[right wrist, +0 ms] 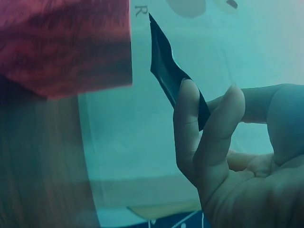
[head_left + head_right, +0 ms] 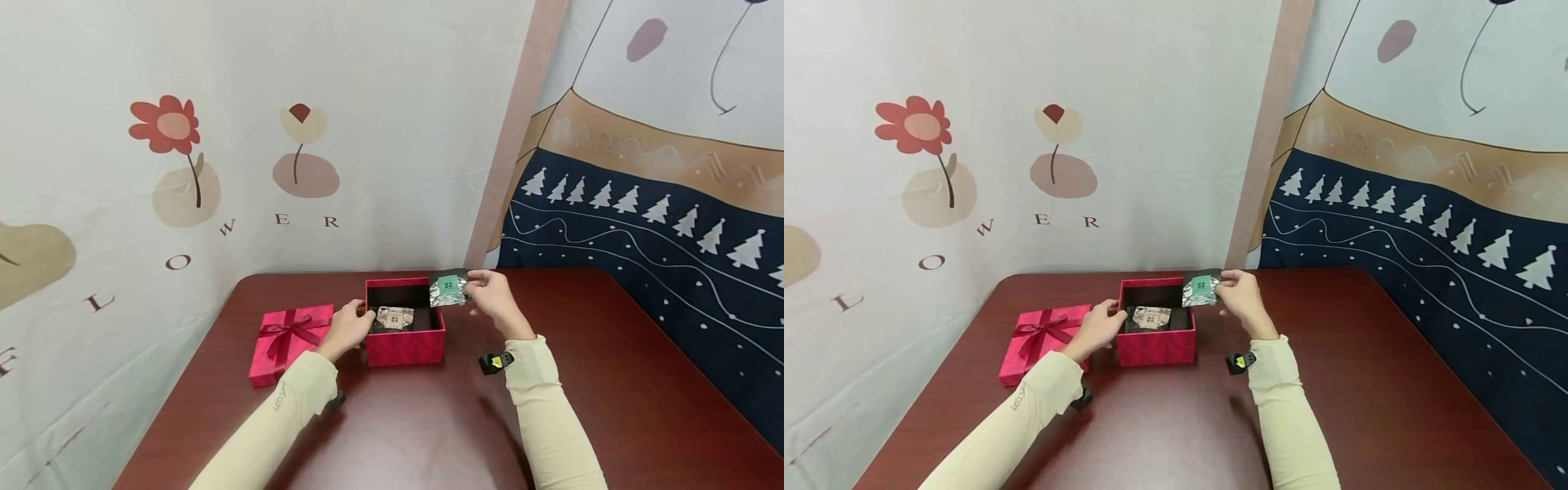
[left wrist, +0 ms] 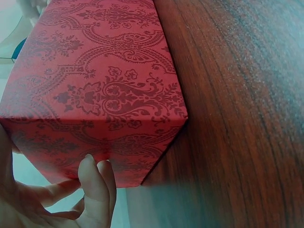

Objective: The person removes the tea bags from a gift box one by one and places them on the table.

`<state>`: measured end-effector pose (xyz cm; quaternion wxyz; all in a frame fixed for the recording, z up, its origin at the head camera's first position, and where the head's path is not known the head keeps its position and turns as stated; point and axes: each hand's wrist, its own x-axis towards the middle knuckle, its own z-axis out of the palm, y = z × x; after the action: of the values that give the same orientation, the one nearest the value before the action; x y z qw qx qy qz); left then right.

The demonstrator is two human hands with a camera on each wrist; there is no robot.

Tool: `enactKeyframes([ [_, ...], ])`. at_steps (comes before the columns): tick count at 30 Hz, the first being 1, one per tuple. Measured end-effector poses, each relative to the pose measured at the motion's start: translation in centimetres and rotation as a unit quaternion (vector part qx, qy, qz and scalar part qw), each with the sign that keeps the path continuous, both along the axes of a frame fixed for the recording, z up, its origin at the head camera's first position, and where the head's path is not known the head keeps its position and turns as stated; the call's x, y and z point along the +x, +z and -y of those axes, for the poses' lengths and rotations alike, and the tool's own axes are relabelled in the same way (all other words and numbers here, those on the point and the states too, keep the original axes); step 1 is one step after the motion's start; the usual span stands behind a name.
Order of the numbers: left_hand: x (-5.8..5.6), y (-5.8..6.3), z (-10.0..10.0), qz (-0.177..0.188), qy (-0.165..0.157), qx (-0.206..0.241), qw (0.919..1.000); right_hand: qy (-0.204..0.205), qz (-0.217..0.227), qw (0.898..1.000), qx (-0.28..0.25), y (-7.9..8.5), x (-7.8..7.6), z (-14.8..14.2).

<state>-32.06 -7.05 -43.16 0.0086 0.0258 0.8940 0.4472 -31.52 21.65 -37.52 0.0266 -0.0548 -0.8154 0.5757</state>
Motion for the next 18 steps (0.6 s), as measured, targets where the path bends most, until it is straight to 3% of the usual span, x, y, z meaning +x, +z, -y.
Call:
enactKeyframes([
  [7,-0.1,0.1,0.1,0.008,0.000,-0.001,1.0000,-0.013,0.015,1.000,-0.017,-0.9,0.3,-2.5],
  [18,-0.3,0.0,0.1,0.011,-0.002,0.003,0.9999,-0.022,0.043,0.998,-0.033,-3.9,0.4,-6.1],
])
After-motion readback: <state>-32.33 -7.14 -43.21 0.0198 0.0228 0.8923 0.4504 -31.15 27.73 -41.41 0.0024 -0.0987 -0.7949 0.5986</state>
